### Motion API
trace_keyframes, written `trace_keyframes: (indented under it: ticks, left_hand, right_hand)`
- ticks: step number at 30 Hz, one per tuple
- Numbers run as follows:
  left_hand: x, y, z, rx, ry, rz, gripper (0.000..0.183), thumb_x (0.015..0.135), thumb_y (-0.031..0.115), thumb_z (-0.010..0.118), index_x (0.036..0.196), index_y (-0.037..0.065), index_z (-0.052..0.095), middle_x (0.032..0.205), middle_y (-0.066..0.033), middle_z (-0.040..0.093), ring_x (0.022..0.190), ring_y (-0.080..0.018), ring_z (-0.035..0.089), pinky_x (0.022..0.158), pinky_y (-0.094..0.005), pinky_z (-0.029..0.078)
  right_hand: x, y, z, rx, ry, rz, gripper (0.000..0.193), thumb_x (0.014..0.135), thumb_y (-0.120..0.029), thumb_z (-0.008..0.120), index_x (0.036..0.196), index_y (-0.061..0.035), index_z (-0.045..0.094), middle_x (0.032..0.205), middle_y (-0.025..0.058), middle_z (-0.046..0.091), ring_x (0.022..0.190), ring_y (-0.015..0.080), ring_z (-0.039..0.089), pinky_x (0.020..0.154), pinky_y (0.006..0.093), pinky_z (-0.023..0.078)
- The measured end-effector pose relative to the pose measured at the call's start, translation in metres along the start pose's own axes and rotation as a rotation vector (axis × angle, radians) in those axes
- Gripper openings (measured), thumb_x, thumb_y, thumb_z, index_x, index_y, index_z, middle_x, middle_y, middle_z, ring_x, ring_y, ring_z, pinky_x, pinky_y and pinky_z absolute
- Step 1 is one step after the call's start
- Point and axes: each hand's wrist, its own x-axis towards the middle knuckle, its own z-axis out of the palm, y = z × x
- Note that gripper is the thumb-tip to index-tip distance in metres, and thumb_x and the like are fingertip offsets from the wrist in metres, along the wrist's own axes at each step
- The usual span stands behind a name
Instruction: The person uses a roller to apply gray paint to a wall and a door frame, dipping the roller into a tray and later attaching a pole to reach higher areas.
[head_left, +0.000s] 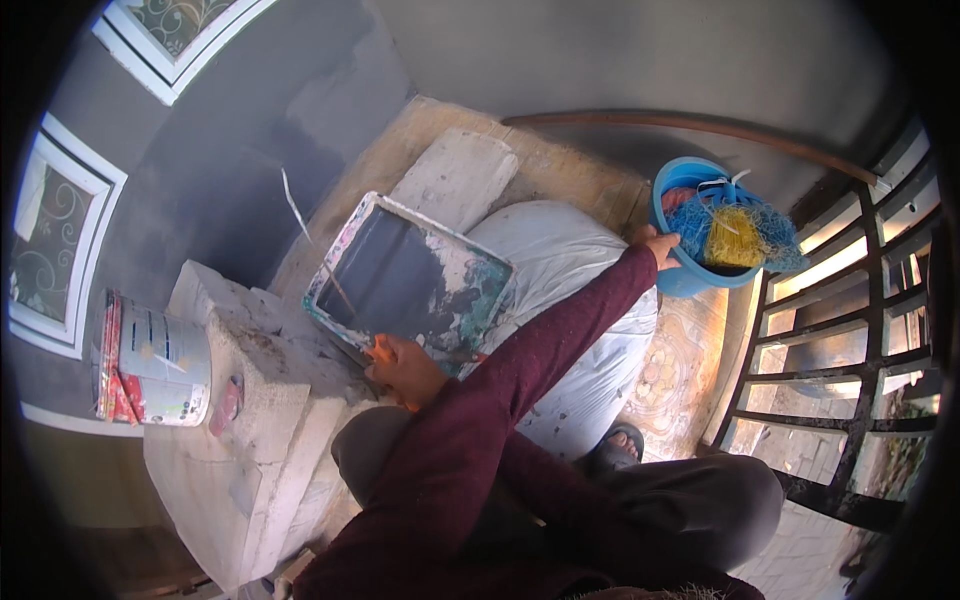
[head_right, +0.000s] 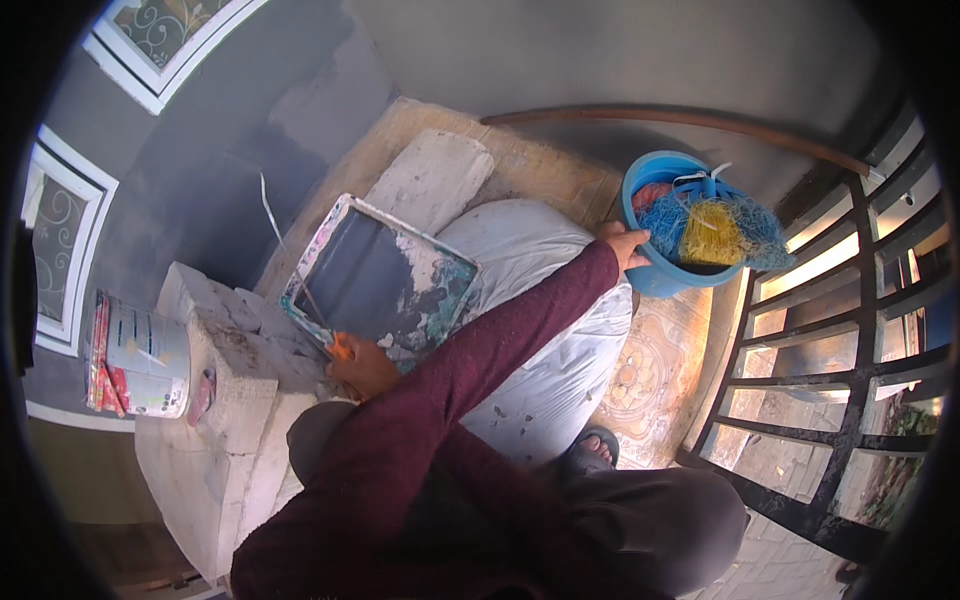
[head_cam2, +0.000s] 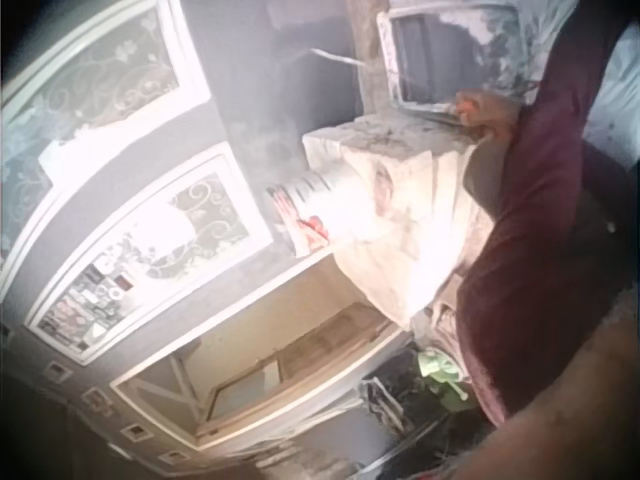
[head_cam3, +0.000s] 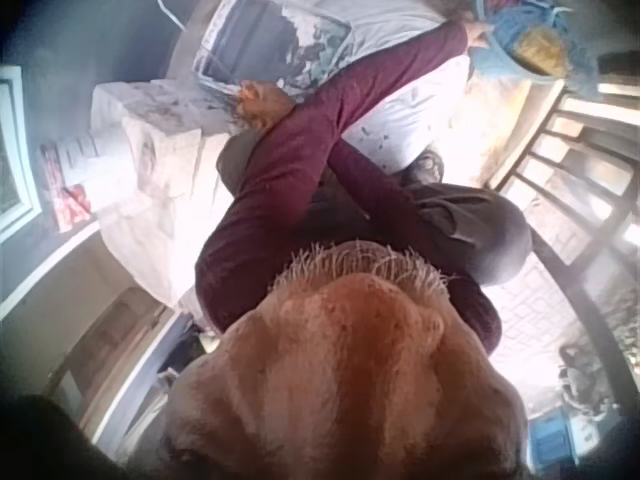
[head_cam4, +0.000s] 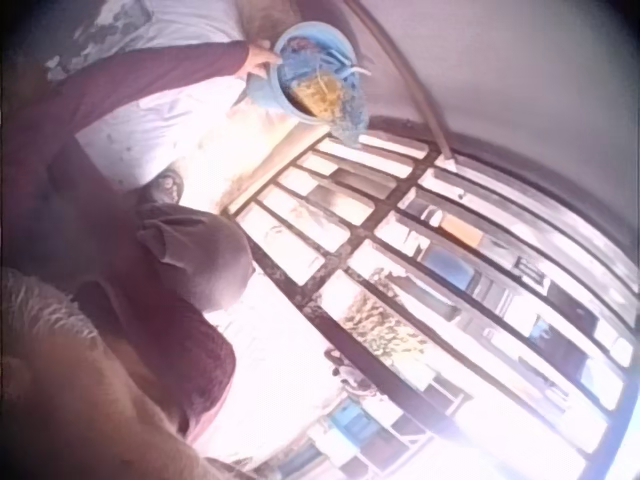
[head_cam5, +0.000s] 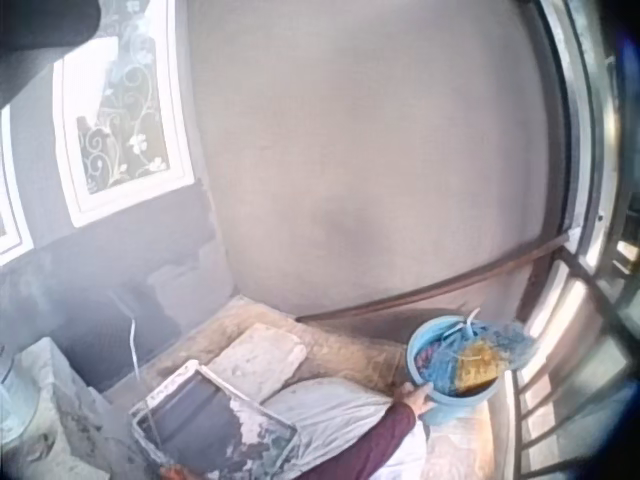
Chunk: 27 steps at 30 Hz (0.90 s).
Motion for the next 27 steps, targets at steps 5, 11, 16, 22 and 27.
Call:
trace_keyframes:
  ticks: [5, 11, 16, 22, 27]
  left_hand:
    - [-0.016, 0.024, 0.004, 0.526, 0.045, 0.066, 0.039, 0.084, 0.020, 0.066, 0.109, -0.004, 0.049, 0.108, -0.0180, 0.053, 0.099, -0.0273, 0.055, 0.081, -0.0419, 0.055]
    - [-0.145, 0.063, 0.066, 0.483, -0.125, 0.696, 0.030, 0.086, 0.012, 0.059, 0.109, -0.004, 0.048, 0.105, -0.0202, 0.058, 0.095, -0.0297, 0.061, 0.084, -0.0378, 0.048]
    - [-0.284, 0.117, 0.069, 1.108, -0.425, 1.033, 0.026, 0.079, 0.004, 0.059, 0.104, -0.001, 0.053, 0.087, -0.0113, 0.061, 0.089, -0.0258, 0.063, 0.088, -0.0418, 0.045]
    - [-0.373, 0.165, 0.029, 1.577, -0.334, 1.263, 0.016, 0.080, 0.007, 0.058, 0.095, 0.002, 0.053, 0.085, -0.0071, 0.056, 0.087, -0.0227, 0.061, 0.101, -0.0528, 0.034]
    - [-0.424, 0.187, 0.010, 1.461, -0.180, 1.308, 0.021, 0.081, 0.006, 0.057, 0.101, 0.000, 0.055, 0.098, -0.0143, 0.059, 0.098, -0.0255, 0.062, 0.104, -0.0561, 0.033]
  right_hand:
    - [0.000, -0.007, 0.007, 0.066, 0.033, 0.000, 0.045, 0.076, -0.011, 0.064, 0.117, 0.0008, 0.051, 0.062, -0.0018, 0.047, 0.043, 0.0065, 0.041, 0.040, 0.0244, 0.032]
    - [0.017, 0.004, -0.018, -0.016, 0.097, -0.142, 0.045, 0.081, -0.014, 0.062, 0.118, 0.0023, 0.044, 0.065, 0.0009, 0.050, 0.042, 0.0077, 0.044, 0.038, 0.0254, 0.035]
    - [0.018, -0.030, 0.002, -0.184, 0.049, -0.138, 0.054, 0.082, -0.013, 0.061, 0.128, 0.0011, 0.037, 0.069, 0.0036, 0.053, 0.041, 0.0092, 0.045, 0.038, 0.0257, 0.036]
    - [0.043, -0.059, 0.003, 0.026, -0.028, -0.264, 0.058, 0.089, -0.012, 0.055, 0.140, -0.0097, 0.028, 0.075, 0.0060, 0.051, 0.046, 0.0103, 0.049, 0.037, 0.0251, 0.040]
    - [0.064, -0.040, -0.006, -0.056, 0.118, -0.249, 0.057, 0.094, -0.018, 0.052, 0.144, -0.0121, 0.025, 0.073, 0.0039, 0.048, 0.052, 0.0109, 0.050, 0.038, 0.0263, 0.044]
